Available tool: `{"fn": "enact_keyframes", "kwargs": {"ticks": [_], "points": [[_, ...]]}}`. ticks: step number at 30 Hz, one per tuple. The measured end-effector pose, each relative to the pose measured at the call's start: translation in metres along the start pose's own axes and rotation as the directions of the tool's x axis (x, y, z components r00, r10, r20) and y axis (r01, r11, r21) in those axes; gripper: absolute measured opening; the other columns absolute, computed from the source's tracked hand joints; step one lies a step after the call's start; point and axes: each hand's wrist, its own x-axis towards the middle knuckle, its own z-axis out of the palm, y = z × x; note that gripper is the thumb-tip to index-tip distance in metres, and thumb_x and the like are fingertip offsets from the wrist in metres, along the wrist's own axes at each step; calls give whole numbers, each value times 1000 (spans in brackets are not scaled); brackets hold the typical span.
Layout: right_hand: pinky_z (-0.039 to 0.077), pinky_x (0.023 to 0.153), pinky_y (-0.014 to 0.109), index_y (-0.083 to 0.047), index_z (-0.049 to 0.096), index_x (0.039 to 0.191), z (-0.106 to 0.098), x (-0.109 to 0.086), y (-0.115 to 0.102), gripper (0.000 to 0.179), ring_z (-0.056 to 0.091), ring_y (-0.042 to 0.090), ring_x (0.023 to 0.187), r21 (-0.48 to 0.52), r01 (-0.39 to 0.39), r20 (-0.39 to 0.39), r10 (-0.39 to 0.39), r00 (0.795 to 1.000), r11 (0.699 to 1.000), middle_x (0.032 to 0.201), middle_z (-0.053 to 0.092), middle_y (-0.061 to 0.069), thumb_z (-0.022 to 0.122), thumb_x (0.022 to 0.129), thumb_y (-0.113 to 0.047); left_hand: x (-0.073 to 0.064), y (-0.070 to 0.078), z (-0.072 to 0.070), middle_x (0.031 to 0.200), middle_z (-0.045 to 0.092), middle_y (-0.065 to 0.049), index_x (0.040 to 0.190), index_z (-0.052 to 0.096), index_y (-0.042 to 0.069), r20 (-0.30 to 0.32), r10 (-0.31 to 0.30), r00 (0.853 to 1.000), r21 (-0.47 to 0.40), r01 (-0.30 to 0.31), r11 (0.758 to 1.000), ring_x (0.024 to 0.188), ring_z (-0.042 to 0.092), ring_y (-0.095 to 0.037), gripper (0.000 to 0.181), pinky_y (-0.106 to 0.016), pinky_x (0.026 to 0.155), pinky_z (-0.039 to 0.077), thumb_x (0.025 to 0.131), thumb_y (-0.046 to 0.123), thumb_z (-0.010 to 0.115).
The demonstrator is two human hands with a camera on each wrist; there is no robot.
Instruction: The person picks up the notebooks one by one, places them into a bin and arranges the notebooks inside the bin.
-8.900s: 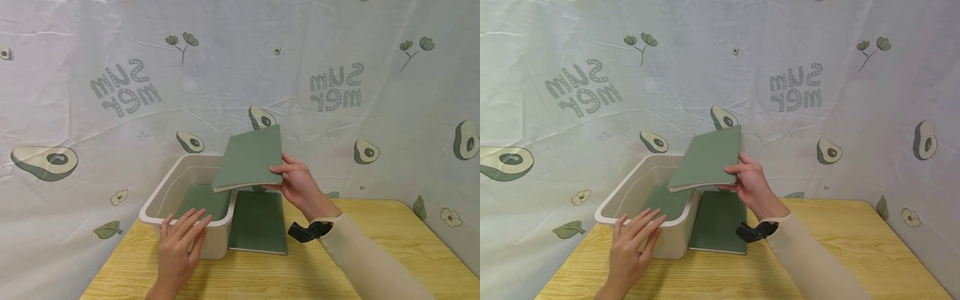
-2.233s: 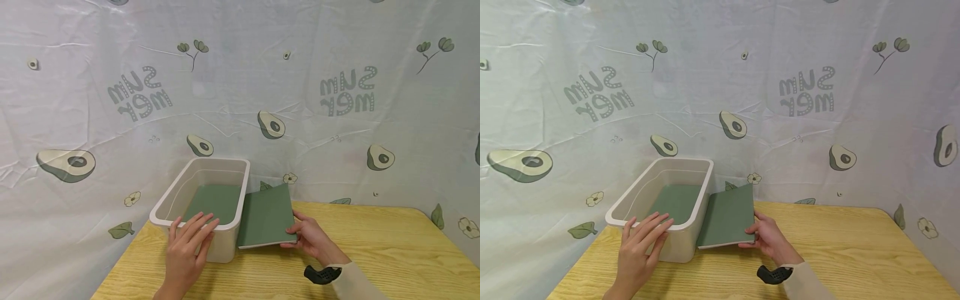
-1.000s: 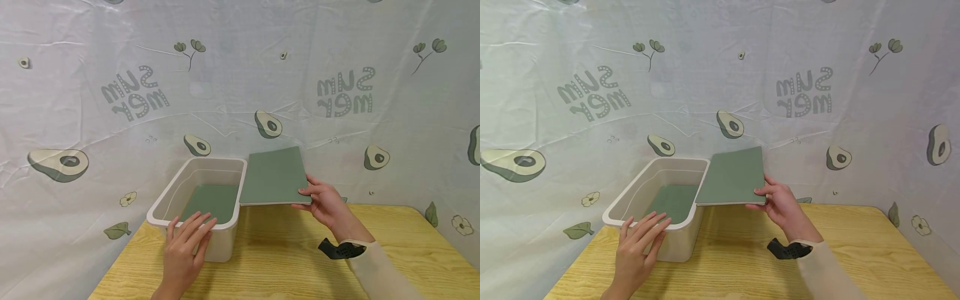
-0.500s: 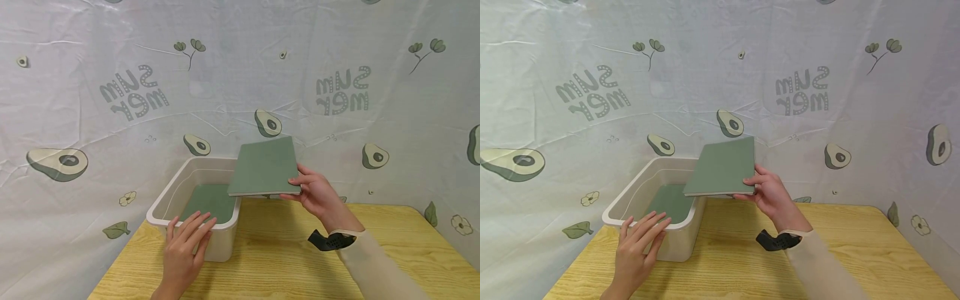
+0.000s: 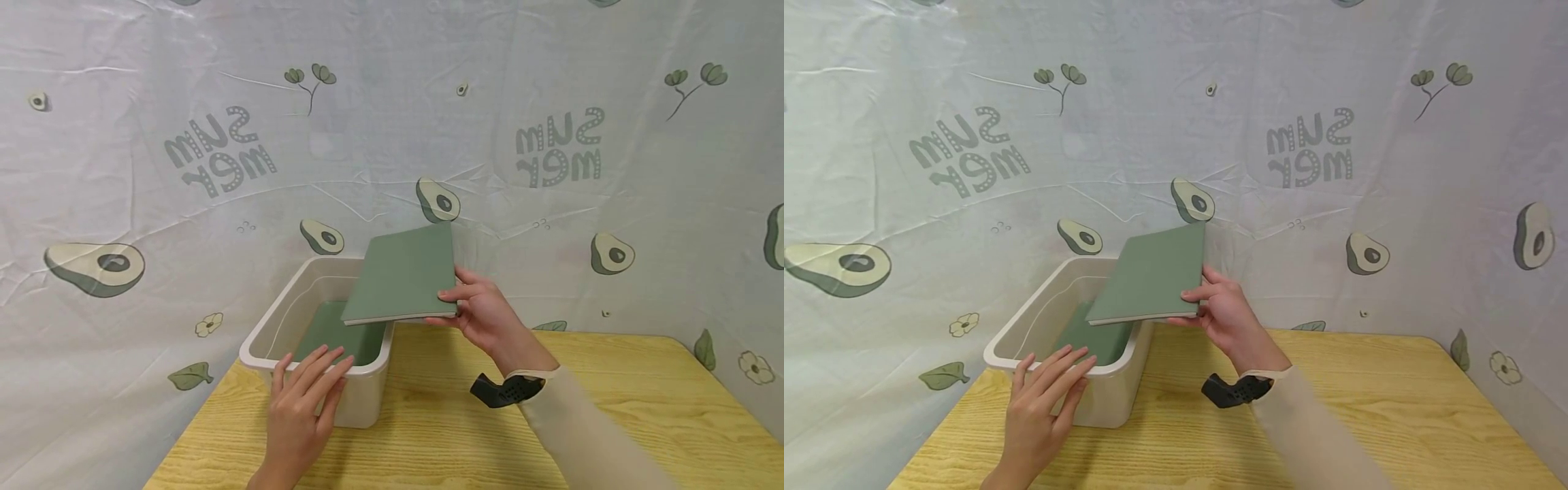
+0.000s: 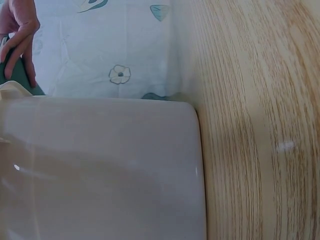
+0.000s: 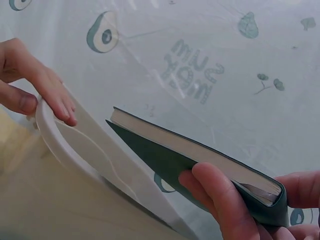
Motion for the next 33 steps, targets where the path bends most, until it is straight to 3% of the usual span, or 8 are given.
{"fn": "enact_keyframes", "kwargs": {"ticks": [11,16,21,33], "points": [[54,102,59,-18,29,169,26,19,19,76,71,26,118,-45,-17,-21,16,1000,999,165,44,18,47,101,11,-1,0,-1,125,79,-6,124,80,21,10,-17,1000,10,17,1000,120,70,-31,33,-39,129,20,111,37,55],[54,99,61,-18,32,168,43,29,35,78,66,41,130,-41,-42,-68,39,997,998,163,48,18,49,98,13,-2,0,-3,125,79,-7,124,80,20,11,-23,1000,13,22,1000,122,69,-31,33,-39,129,20,111,38,54],[61,85,56,-17,32,168,58,37,46,79,60,53,135,-73,-40,-69,35,997,997,167,43,16,50,97,14,-2,0,-3,126,79,-7,125,80,20,14,-31,999,13,31,999,123,69,-30,34,-40,129,19,111,38,55],[64,77,50,-4,39,162,79,42,55,69,64,55,127,-149,-80,-80,69,994,986,155,51,30,51,97,13,-1,2,-2,127,78,-6,127,79,21,21,-23,1000,25,23,999,121,70,-31,33,-40,129,20,111,38,55]]}}
